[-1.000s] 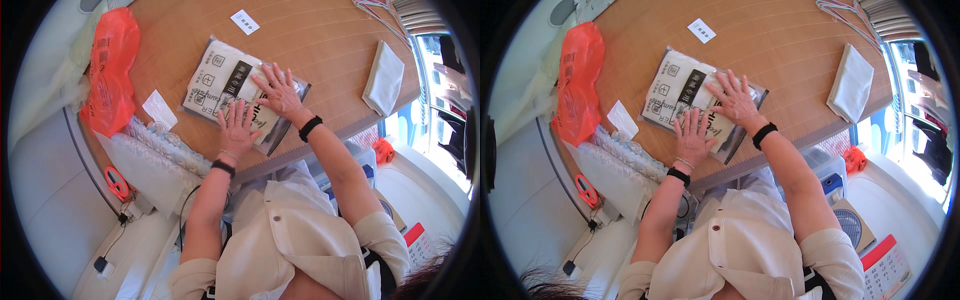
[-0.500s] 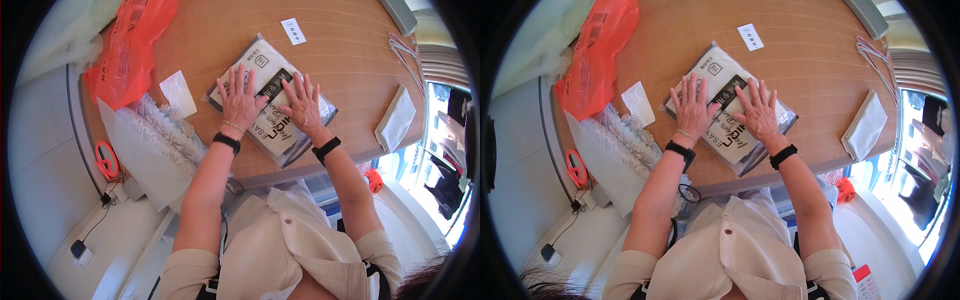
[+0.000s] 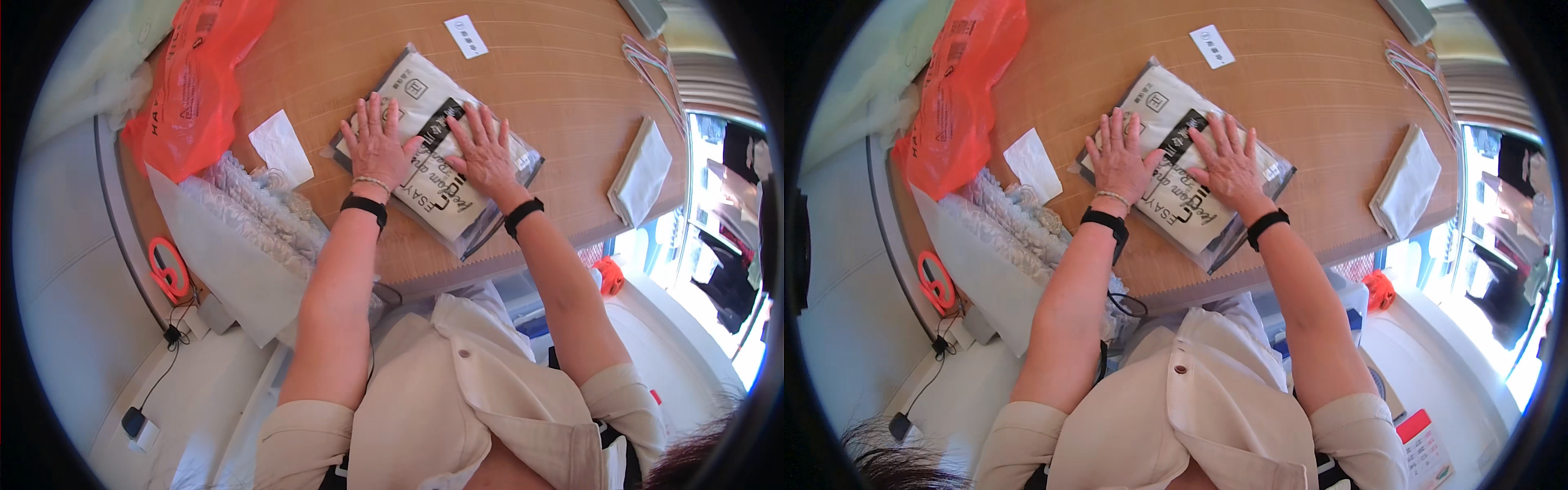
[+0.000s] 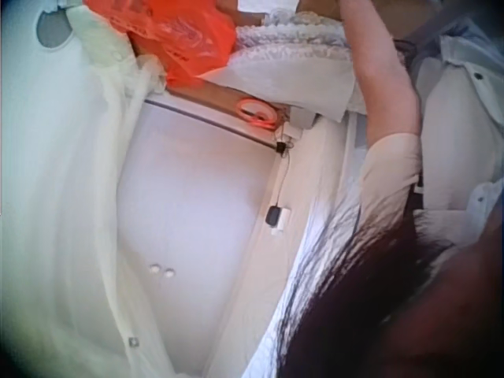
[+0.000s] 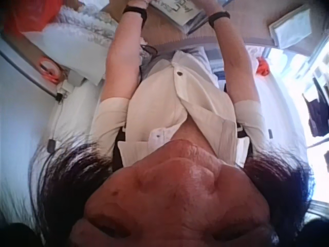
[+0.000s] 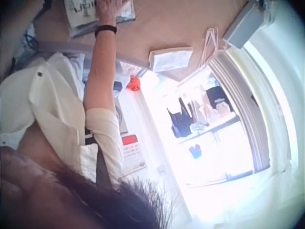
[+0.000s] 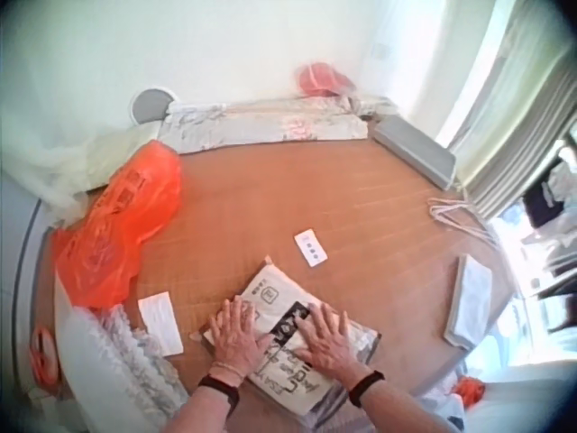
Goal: Folding a white t-shirt and placing it into a plastic zipper bag.
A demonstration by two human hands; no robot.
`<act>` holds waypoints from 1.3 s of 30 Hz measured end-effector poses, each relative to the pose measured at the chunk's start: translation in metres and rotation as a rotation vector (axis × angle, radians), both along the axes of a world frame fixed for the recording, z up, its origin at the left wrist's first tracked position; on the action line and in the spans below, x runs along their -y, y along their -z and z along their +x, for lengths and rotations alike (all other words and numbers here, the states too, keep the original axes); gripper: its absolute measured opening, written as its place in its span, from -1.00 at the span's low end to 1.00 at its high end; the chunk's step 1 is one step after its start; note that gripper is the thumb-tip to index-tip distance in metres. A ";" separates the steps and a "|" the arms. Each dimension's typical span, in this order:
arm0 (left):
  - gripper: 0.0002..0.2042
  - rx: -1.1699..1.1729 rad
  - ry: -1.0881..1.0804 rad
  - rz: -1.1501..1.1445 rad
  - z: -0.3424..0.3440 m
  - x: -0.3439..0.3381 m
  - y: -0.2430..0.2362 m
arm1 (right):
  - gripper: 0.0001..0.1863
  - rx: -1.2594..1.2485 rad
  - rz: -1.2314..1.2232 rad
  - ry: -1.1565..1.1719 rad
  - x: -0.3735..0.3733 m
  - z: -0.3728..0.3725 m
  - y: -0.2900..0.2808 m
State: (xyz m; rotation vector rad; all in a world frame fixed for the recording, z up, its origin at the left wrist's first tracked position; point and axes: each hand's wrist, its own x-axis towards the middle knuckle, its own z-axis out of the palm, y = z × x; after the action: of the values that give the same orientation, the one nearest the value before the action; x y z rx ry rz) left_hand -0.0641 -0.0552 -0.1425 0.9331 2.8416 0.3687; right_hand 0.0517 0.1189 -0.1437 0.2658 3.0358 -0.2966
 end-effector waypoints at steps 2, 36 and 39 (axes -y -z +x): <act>-0.26 -0.005 0.018 -0.054 -0.003 0.000 0.000 | -0.31 -0.026 0.007 -0.017 -0.003 0.000 0.000; -0.75 0.468 0.756 -0.327 0.054 -0.236 -0.019 | -0.66 -0.295 -1.737 1.072 -0.086 0.121 0.003; -0.77 0.535 0.702 -0.332 0.057 -0.237 -0.016 | -0.70 -0.238 -1.659 1.109 -0.091 0.116 0.004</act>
State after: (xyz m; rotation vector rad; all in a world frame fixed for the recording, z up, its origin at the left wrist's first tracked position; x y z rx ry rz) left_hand -0.0070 0.1815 -0.1261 1.4019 1.8728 0.0411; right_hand 0.1681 0.2103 -0.1477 1.5397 1.3991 -2.5177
